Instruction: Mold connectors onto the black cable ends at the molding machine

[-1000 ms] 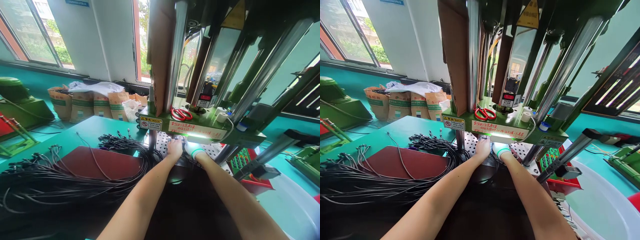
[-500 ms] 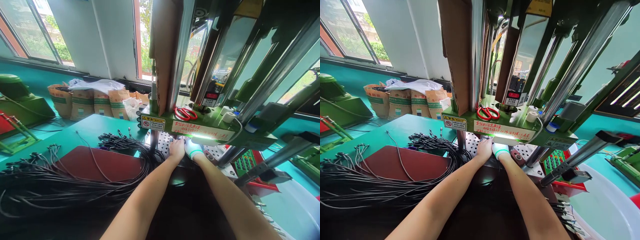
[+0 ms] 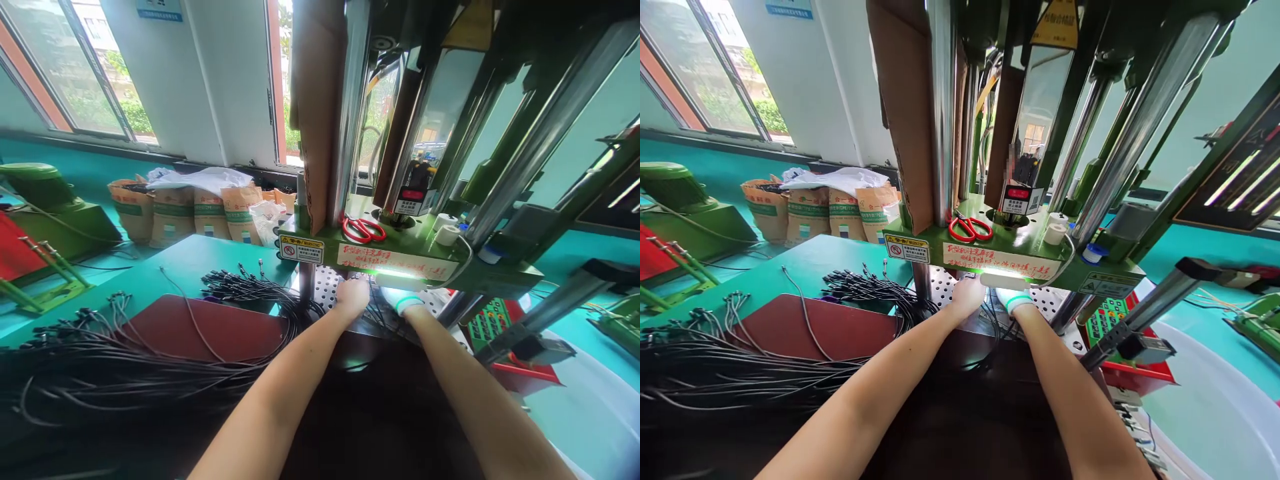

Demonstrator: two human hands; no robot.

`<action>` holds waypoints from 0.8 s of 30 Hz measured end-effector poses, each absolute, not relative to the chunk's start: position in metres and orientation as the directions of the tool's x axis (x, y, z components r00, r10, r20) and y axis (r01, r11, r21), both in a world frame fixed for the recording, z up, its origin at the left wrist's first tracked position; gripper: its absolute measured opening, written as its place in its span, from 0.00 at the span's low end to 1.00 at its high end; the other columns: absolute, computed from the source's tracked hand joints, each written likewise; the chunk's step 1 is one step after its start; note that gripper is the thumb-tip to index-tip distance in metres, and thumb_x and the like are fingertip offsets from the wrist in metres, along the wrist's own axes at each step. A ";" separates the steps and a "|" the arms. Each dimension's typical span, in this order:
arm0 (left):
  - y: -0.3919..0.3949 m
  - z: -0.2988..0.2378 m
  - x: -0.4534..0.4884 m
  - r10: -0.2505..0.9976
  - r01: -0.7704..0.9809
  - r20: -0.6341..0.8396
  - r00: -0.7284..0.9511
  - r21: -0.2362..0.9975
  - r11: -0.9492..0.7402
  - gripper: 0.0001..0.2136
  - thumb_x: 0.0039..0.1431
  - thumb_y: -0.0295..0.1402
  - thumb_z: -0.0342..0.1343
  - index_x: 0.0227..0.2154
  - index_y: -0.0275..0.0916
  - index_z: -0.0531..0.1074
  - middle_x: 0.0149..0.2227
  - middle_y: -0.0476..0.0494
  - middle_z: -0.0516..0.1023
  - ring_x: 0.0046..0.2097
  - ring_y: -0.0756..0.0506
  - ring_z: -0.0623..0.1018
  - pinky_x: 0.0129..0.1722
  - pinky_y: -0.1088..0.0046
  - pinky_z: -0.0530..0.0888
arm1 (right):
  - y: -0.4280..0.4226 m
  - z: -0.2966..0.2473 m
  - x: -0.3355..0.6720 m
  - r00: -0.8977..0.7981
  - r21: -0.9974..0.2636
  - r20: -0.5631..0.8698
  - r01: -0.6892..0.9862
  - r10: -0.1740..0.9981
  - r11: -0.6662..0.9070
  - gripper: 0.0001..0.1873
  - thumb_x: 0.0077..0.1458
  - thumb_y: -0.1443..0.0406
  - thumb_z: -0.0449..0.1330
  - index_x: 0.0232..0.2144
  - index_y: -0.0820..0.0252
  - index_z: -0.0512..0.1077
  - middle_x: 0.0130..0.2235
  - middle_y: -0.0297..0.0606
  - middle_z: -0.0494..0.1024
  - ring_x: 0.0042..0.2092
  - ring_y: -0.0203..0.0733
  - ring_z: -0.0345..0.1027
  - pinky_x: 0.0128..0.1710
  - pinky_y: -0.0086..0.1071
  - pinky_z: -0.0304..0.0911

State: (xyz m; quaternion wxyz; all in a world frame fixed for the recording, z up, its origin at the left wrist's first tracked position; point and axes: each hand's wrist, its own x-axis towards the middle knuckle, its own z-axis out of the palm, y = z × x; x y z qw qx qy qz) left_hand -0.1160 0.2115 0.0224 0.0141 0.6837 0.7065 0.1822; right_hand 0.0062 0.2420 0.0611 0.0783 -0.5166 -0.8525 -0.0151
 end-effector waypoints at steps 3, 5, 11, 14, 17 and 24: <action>0.211 0.026 -0.117 0.963 0.966 0.268 -0.021 0.254 -0.050 0.13 0.56 0.27 0.42 0.39 0.36 0.70 0.37 0.39 0.75 0.39 0.43 0.74 0.38 0.66 0.69 | 0.236 0.062 0.028 -0.488 -0.035 0.135 0.868 0.863 0.496 0.15 0.60 0.63 0.47 0.44 0.63 0.68 0.48 0.45 0.70 0.48 0.43 0.63 0.50 0.42 0.55; 0.208 0.026 -0.118 0.951 0.967 0.307 0.034 0.232 -0.110 0.14 0.59 0.29 0.39 0.41 0.36 0.69 0.41 0.37 0.73 0.43 0.43 0.73 0.43 0.64 0.67 | 0.229 0.060 0.038 -0.527 -0.022 0.115 0.846 0.842 0.533 0.16 0.59 0.64 0.46 0.44 0.63 0.69 0.48 0.46 0.71 0.49 0.44 0.63 0.50 0.39 0.54; 0.204 0.022 -0.127 0.893 0.914 0.323 0.314 0.151 -0.376 0.13 0.60 0.37 0.42 0.39 0.40 0.70 0.46 0.43 0.72 0.53 0.46 0.66 0.56 0.68 0.54 | 0.224 0.053 0.038 -0.616 -0.018 0.049 0.787 0.786 0.617 0.20 0.56 0.58 0.49 0.48 0.60 0.67 0.50 0.44 0.70 0.50 0.46 0.62 0.51 0.39 0.52; 0.208 0.020 -0.130 0.893 0.906 0.301 0.336 0.157 -0.393 0.15 0.61 0.37 0.40 0.40 0.39 0.69 0.46 0.42 0.72 0.53 0.46 0.66 0.55 0.67 0.55 | 0.229 0.052 0.034 -0.599 -0.025 0.038 0.800 0.800 0.600 0.20 0.57 0.57 0.50 0.48 0.60 0.66 0.51 0.45 0.68 0.50 0.45 0.62 0.51 0.41 0.53; 0.214 0.018 -0.133 0.902 0.905 0.280 0.328 0.181 -0.385 0.18 0.61 0.41 0.38 0.44 0.38 0.67 0.49 0.41 0.70 0.53 0.45 0.66 0.54 0.67 0.57 | 0.232 0.050 0.028 -0.572 -0.033 0.024 0.820 0.820 0.572 0.19 0.57 0.57 0.51 0.48 0.61 0.65 0.51 0.44 0.66 0.49 0.44 0.62 0.49 0.45 0.56; 0.219 0.016 -0.134 0.917 0.903 0.255 0.308 0.224 -0.366 0.22 0.60 0.44 0.38 0.52 0.40 0.60 0.55 0.42 0.65 0.56 0.45 0.63 0.54 0.67 0.57 | 0.233 0.054 0.015 -0.526 -0.028 -0.005 0.851 0.851 0.525 0.19 0.57 0.57 0.52 0.47 0.62 0.65 0.49 0.42 0.67 0.47 0.44 0.63 0.47 0.45 0.59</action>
